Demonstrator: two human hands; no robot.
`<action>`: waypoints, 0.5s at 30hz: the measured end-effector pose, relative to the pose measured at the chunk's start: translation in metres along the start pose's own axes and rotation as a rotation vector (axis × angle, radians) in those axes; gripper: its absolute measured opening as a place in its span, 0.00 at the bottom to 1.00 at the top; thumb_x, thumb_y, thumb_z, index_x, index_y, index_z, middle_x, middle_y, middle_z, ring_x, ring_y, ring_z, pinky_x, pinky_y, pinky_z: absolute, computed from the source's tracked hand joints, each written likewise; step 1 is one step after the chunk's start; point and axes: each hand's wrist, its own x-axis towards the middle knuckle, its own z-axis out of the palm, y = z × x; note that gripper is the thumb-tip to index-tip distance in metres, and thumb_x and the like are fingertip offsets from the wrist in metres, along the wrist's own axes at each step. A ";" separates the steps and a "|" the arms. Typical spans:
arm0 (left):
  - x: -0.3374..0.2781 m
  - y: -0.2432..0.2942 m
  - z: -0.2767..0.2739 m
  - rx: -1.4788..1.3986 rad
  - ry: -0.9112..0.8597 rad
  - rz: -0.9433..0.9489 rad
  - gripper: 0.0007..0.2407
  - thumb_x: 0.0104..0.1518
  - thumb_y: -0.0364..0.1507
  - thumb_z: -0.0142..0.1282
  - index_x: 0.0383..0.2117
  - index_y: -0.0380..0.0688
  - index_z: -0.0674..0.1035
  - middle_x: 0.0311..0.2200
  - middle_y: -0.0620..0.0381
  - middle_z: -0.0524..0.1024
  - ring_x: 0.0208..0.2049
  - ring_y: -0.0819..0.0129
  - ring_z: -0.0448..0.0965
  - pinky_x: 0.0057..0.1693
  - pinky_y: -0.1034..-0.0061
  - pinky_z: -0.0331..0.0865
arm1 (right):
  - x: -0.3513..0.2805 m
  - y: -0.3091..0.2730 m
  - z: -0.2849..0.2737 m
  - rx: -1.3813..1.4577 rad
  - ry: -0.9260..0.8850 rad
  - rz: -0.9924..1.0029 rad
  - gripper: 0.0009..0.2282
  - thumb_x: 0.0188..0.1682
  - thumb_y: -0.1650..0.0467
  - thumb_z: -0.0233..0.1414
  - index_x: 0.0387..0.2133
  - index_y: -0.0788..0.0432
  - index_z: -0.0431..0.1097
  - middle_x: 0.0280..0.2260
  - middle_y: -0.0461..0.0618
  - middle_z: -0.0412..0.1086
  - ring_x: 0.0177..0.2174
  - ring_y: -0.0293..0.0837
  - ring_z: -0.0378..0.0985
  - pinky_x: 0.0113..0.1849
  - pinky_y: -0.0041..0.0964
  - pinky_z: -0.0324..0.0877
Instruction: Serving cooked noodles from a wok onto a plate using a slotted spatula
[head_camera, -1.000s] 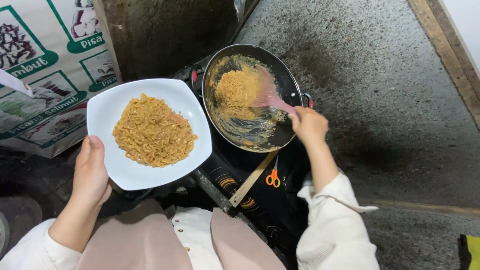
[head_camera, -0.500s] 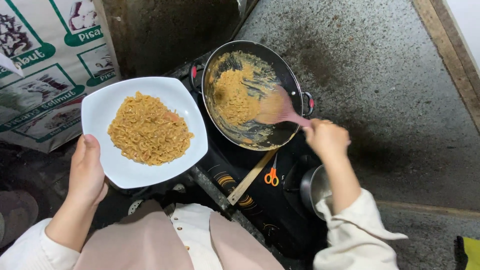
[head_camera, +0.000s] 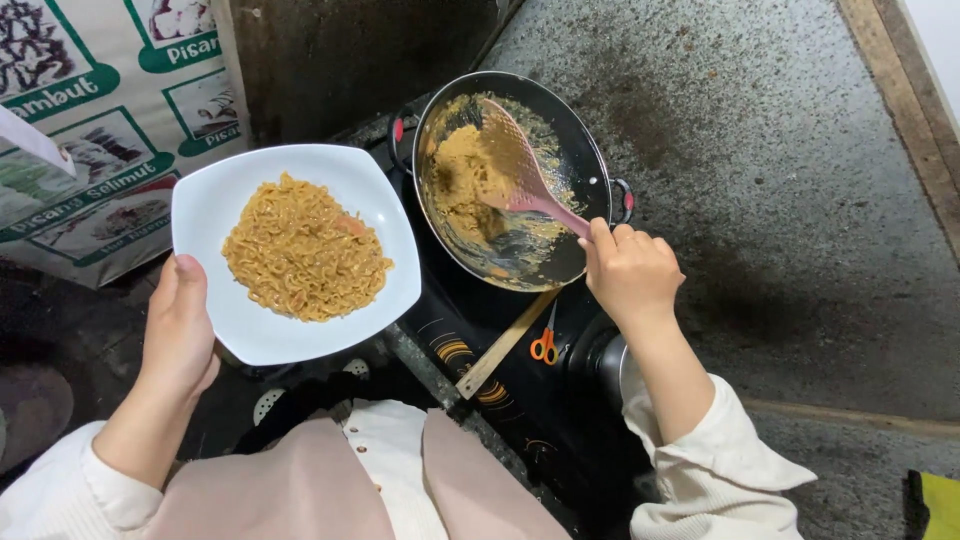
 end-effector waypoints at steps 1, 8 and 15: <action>0.000 -0.001 0.000 -0.001 0.000 0.001 0.36 0.55 0.54 0.36 0.67 0.44 0.59 0.64 0.48 0.66 0.62 0.58 0.70 0.62 0.62 0.68 | -0.001 0.003 -0.002 -0.001 0.001 0.000 0.06 0.53 0.64 0.59 0.37 0.49 0.73 0.20 0.41 0.63 0.20 0.41 0.68 0.25 0.34 0.59; -0.001 0.003 0.005 0.001 0.008 -0.009 0.35 0.56 0.53 0.35 0.67 0.43 0.59 0.64 0.48 0.66 0.62 0.58 0.69 0.62 0.63 0.67 | -0.021 0.039 0.031 -0.053 -0.118 0.082 0.07 0.51 0.61 0.59 0.34 0.48 0.72 0.22 0.42 0.66 0.21 0.44 0.72 0.25 0.38 0.63; -0.003 0.012 0.013 -0.011 0.029 -0.032 0.36 0.55 0.52 0.34 0.68 0.42 0.58 0.65 0.47 0.65 0.63 0.56 0.68 0.63 0.60 0.66 | -0.062 0.046 0.114 -0.136 -0.278 0.137 0.08 0.46 0.61 0.58 0.25 0.48 0.68 0.21 0.44 0.69 0.21 0.47 0.75 0.27 0.43 0.66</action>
